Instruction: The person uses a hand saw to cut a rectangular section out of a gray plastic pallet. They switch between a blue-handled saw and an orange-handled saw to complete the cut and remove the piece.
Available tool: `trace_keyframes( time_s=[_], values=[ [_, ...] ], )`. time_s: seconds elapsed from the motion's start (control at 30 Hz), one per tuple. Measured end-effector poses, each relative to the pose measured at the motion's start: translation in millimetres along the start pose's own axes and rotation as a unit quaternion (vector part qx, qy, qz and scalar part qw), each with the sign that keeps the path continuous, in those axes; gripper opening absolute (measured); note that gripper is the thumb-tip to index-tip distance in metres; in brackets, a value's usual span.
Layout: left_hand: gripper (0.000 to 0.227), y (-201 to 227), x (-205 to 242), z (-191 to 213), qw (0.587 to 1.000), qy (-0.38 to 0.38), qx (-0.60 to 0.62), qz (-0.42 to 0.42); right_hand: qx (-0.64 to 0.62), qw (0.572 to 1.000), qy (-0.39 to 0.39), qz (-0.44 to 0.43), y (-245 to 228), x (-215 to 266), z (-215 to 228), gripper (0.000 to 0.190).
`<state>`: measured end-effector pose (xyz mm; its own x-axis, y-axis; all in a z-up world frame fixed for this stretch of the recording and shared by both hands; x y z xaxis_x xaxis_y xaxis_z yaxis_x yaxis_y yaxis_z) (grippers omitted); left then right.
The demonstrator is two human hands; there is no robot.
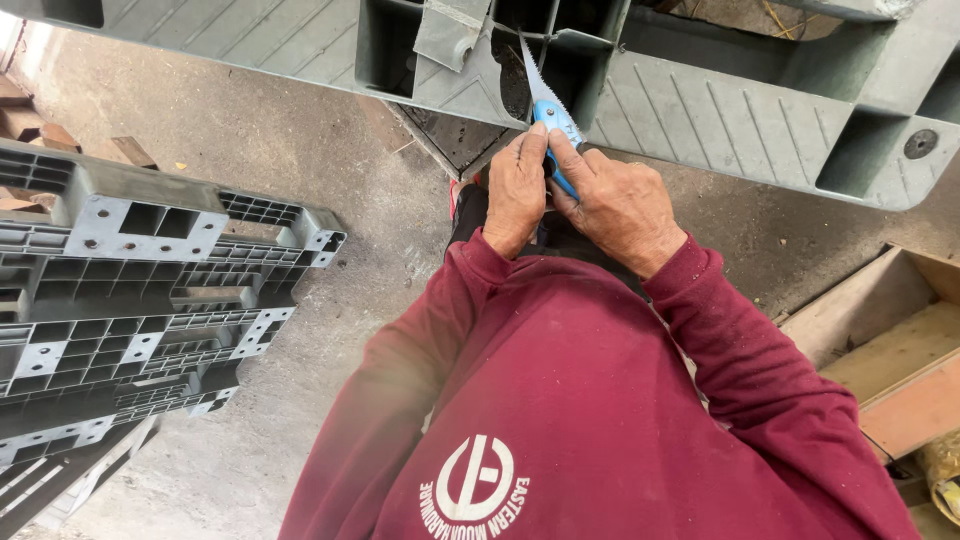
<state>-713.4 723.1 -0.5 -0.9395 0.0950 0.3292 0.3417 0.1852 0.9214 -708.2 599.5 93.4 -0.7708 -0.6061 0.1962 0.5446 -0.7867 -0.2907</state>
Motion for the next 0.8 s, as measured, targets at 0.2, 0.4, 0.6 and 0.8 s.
trace_keyframes(
  time_s=[0.2, 0.4, 0.6, 0.8],
  values=[
    [0.055, 26, -19, 20, 0.994, 0.019, -0.098, 0.040, -0.019, 1.000, -0.004, -0.001, 11, -45, 0, 0.050],
    [0.051, 14, 18, -1, 0.999, -0.012, 0.012, 0.032, -0.029, 0.999, -0.027, -0.010, -1, -16, 6, 0.057],
    [0.053, 1, -12, 18, 0.998, -0.010, 0.029, 0.055, -0.029, 0.999, -0.032, -0.031, 4, -42, -3, 0.052],
    [0.049, -7, -3, 11, 0.999, -0.014, 0.050, -0.011, -0.013, 0.998, -0.034, -0.043, -5, -30, 1, 0.053]
  ],
)
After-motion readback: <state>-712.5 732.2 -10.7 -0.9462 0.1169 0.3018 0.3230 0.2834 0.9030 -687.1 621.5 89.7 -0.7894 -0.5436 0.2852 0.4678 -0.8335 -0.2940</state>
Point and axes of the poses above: each hand's wrist, its own x-axis away from the middle knuckle, its own z-axis out of the back of the hand, y = z × x, the point moved 5 cm from there along -x, towards the middle knuckle, and after that the axes turned 14 degrees about -y, right-handed, at the moved point
